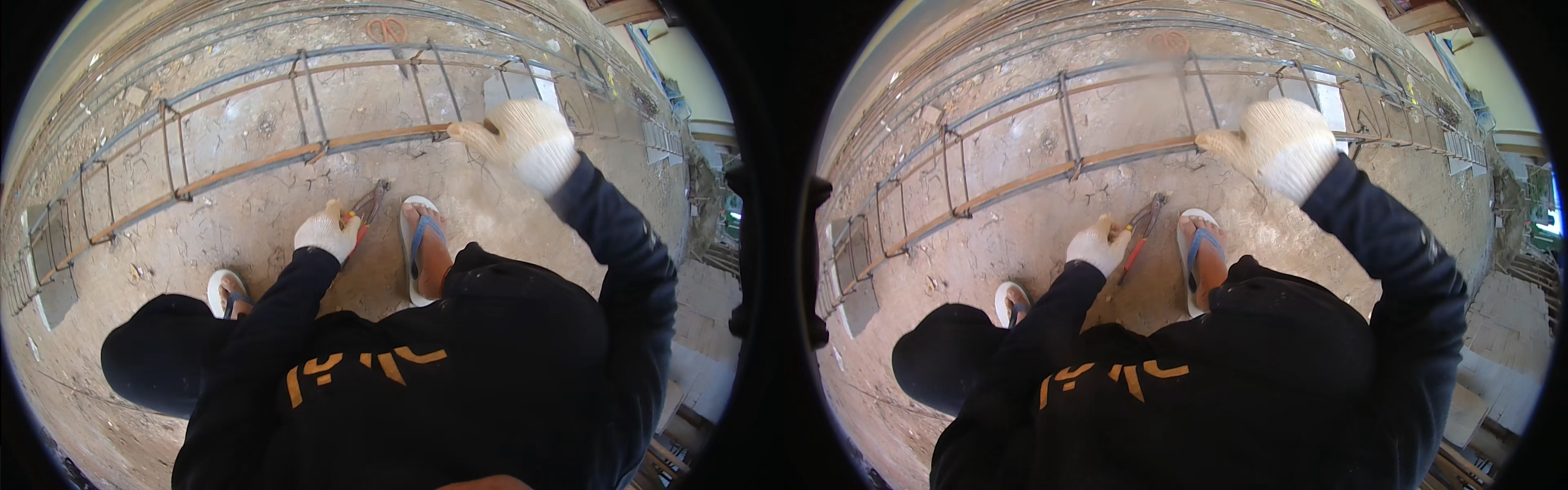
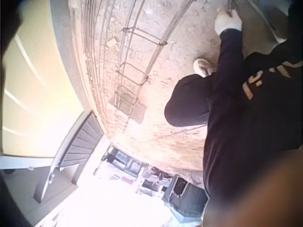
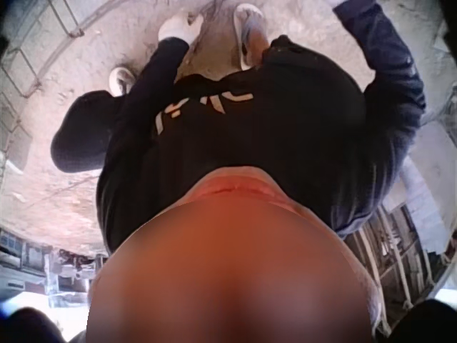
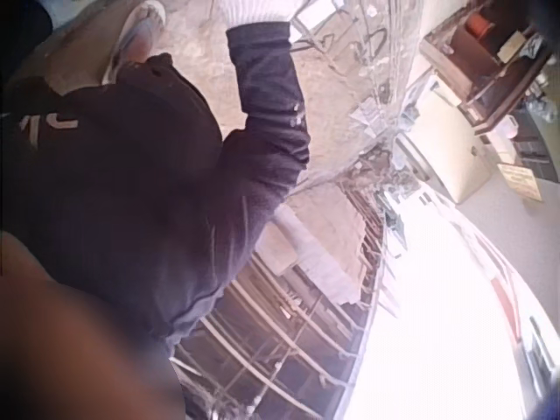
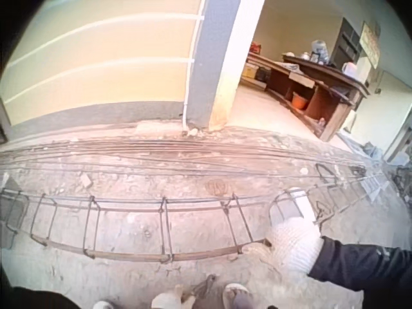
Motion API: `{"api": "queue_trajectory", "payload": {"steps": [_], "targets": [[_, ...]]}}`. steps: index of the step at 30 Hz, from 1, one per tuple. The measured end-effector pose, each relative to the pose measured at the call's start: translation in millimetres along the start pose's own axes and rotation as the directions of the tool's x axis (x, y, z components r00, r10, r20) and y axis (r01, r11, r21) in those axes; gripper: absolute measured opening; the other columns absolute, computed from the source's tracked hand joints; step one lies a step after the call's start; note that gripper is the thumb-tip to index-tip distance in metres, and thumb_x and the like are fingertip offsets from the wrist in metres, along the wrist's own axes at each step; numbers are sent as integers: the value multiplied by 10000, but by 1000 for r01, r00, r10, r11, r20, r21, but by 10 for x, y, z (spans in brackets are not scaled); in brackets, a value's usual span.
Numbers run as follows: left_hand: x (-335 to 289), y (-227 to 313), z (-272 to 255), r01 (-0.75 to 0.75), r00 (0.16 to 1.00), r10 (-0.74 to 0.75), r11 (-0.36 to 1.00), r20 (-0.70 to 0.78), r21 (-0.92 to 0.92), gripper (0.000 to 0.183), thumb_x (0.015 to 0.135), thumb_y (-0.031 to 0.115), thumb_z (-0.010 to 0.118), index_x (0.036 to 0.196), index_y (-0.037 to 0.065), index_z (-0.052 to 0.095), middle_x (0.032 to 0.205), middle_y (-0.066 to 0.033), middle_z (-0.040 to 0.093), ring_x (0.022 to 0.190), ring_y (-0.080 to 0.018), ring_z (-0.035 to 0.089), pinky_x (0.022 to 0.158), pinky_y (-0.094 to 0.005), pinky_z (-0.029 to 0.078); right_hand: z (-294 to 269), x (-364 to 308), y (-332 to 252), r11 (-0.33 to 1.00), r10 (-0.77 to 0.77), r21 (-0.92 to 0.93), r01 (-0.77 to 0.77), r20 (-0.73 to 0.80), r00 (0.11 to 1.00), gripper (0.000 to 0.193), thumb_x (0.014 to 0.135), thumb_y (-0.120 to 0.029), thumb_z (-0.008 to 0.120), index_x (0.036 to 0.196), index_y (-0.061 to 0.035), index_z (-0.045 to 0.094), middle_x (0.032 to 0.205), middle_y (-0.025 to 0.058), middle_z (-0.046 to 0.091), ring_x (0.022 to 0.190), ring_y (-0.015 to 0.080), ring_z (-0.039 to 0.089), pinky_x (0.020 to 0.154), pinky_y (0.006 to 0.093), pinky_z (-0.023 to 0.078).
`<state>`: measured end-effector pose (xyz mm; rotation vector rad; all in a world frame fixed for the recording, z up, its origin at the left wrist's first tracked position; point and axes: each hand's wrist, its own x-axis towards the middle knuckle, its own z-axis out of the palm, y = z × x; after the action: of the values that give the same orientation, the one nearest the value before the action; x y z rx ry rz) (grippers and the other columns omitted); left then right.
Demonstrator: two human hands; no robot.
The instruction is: The person assembles a rebar cage by tying intersecting steel bars with wire. They use pliers to twist and secure the wire at multiple joints, then lift and reposition the cage to continue tying additional intersections.
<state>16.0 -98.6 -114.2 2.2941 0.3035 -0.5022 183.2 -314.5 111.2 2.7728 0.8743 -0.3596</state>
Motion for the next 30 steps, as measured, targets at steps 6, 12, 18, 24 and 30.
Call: {"api": "queue_trajectory", "payload": {"steps": [6, 12, 18, 24, 30], "targets": [[-89, -192, 315, 49, 999, -44, 947, -22, 319, 899, 716, 559, 771, 1356, 24, 436, 1140, -177, 614, 1063, -328, 616, 850, -459, 509, 122, 370, -82, 879, 161, 381, -287, 329, 931, 634, 927, -564, 546, 723, 12, 715, 633, 187, 658, 590, 306, 670, 611, 401, 533], [-54, -192, 544, -35, 998, 56, 906, -37, 422, 1006, 662, 517, 819, 1414, 29, 365, 1206, -162, 555, 1128, -323, 555, 910, -448, 458, 419, 264, 52, 990, -46, 132, 44, 7, 999, 639, 922, -561, 519, 725, 13, 719, 656, 222, 645, 662, 354, 671, 674, 443, 531], [88, -190, 696, 53, 998, -65, 923, 19, 382, 850, 692, 366, 787, 1366, 24, 398, 1155, -173, 585, 1085, -336, 606, 876, -443, 505, 712, 153, 169, -149, 46, 906, -396, 406, 913, 400, 898, -264, 730, 1059, 84, 616, 1015, 205, 659, 767, 300, 699, 533, 343, 551], [155, -329, 638, 152, 982, -139, 983, 126, -105, 460, 792, 252, 661, 1143, -36, 592, 946, -154, 706, 864, -295, 688, 779, -372, 539, 469, -262, 527, 131, 209, 875, -466, 435, 876, 1094, 795, -799, 544, 1386, 111, 397, 1345, 339, 509, 940, 419, 687, 707, 447, 594], [57, 509, 780, 343, 908, 246, 26, 339, -939, 379, 824, 10, 577, 1200, -19, 618, 1050, -77, 682, 957, -175, 658, 807, -286, 526, 1052, -999, 143, 730, -380, 671, -133, 559, 737, 630, 859, -542, 670, 1129, 27, 680, 1096, 210, 691, 1001, 225, 683, 823, 346, 552]]}}
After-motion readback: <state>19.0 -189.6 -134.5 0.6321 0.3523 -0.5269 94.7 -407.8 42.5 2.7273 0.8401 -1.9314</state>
